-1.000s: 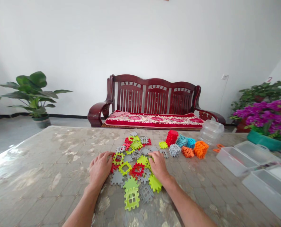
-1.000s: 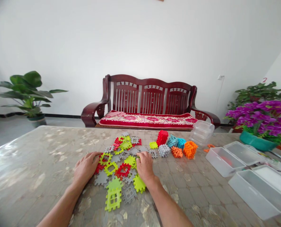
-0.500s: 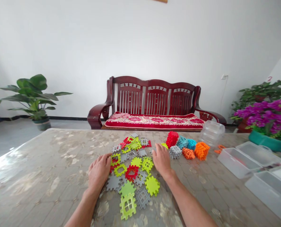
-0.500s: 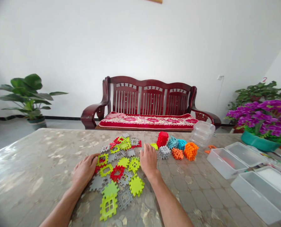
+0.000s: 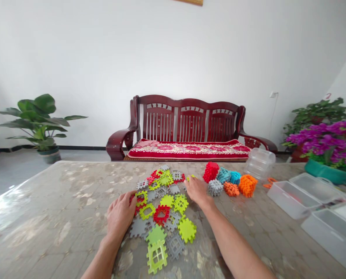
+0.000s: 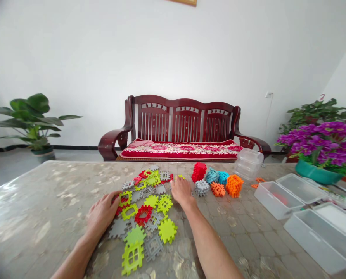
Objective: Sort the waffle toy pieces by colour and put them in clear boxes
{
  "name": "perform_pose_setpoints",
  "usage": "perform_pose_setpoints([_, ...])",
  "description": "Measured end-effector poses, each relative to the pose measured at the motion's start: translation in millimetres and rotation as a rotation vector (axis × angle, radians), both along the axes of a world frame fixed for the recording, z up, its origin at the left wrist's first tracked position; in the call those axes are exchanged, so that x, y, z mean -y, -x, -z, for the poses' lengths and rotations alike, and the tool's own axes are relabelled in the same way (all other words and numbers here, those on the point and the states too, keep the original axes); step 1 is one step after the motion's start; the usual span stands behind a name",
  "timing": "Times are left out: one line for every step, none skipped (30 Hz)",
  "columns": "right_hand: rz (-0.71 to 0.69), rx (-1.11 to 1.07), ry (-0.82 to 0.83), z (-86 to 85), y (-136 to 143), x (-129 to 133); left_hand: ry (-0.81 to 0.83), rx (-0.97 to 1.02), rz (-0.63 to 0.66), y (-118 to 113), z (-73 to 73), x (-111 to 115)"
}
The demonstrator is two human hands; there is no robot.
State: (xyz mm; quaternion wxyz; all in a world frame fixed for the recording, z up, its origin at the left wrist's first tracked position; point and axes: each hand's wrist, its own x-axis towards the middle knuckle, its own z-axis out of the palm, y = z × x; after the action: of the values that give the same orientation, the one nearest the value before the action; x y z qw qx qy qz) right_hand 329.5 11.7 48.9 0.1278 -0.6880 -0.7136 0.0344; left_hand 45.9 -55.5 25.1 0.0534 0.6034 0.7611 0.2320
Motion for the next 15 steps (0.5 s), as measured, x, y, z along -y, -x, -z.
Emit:
perform_pose_setpoints([-0.037, -0.015, -0.001, 1.3, 2.5, -0.7, -0.003, 0.001, -0.004, 0.0, -0.1, 0.0])
perform_pose_setpoints([-0.069, -0.026, -0.004, 3.0, 5.6, -0.9, -0.004, 0.002, -0.007, -0.1, -0.1, 0.0])
perform_pose_setpoints([-0.100, -0.040, -0.008, 4.8, 9.2, -0.4, -0.003, 0.003, -0.008, -0.1, 0.0, 0.0])
perform_pose_setpoints([-0.132, -0.053, -0.011, 6.9, 13.0, 0.4, -0.002, 0.004, -0.009, 0.0, 0.0, -0.2])
perform_pose_setpoints([-0.163, -0.066, -0.012, 9.0, 16.7, 1.6, -0.001, 0.006, -0.009, 0.0, 0.0, -0.3])
perform_pose_setpoints([-0.196, -0.076, -0.011, 11.0, 19.9, 2.9, 0.001, 0.008, -0.009, 0.0, 0.0, -0.3])
perform_pose_setpoints([-0.227, -0.090, -0.009, 12.9, 22.1, 4.2, 0.001, 0.010, -0.010, 0.0, -0.1, -0.4])
perform_pose_setpoints([-0.251, -0.113, -0.009, 14.6, 23.1, 5.4, 0.001, 0.012, -0.010, -0.1, -0.2, -0.3])
perform_pose_setpoints([-0.260, -0.145, -0.010, 15.8, 22.6, 6.6, 0.001, 0.015, -0.010, -0.1, -0.5, -0.2])
perform_pose_setpoints([-0.251, -0.183, -0.015, 16.7, 20.6, 7.8, 0.004, 0.017, -0.008, -0.3, -0.8, 0.0])
perform_pose_setpoints([-0.229, -0.222, -0.022, 17.3, 17.1, 9.1, 0.008, 0.019, -0.005, -0.5, -1.2, 0.3])
perform_pose_setpoints([-0.205, -0.256, -0.030, 17.5, 12.5, 10.5, 0.012, 0.020, -0.002, -0.8, -1.8, 0.6])
perform_pose_setpoints([-0.187, -0.276, -0.037, 17.3, 7.2, 12.1, 0.015, 0.022, 0.000, -1.1, -2.4, 0.8])
perform_pose_setpoints([-0.184, -0.274, -0.041, 17.0, 1.6, 13.9, 0.017, 0.022, 0.001, -1.5, -2.9, 1.1])
perform_pose_setpoints([-0.198, -0.255, -0.039, 16.6, -3.7, 15.8, 0.019, 0.022, 0.000, -1.8, -3.4, 1.2])
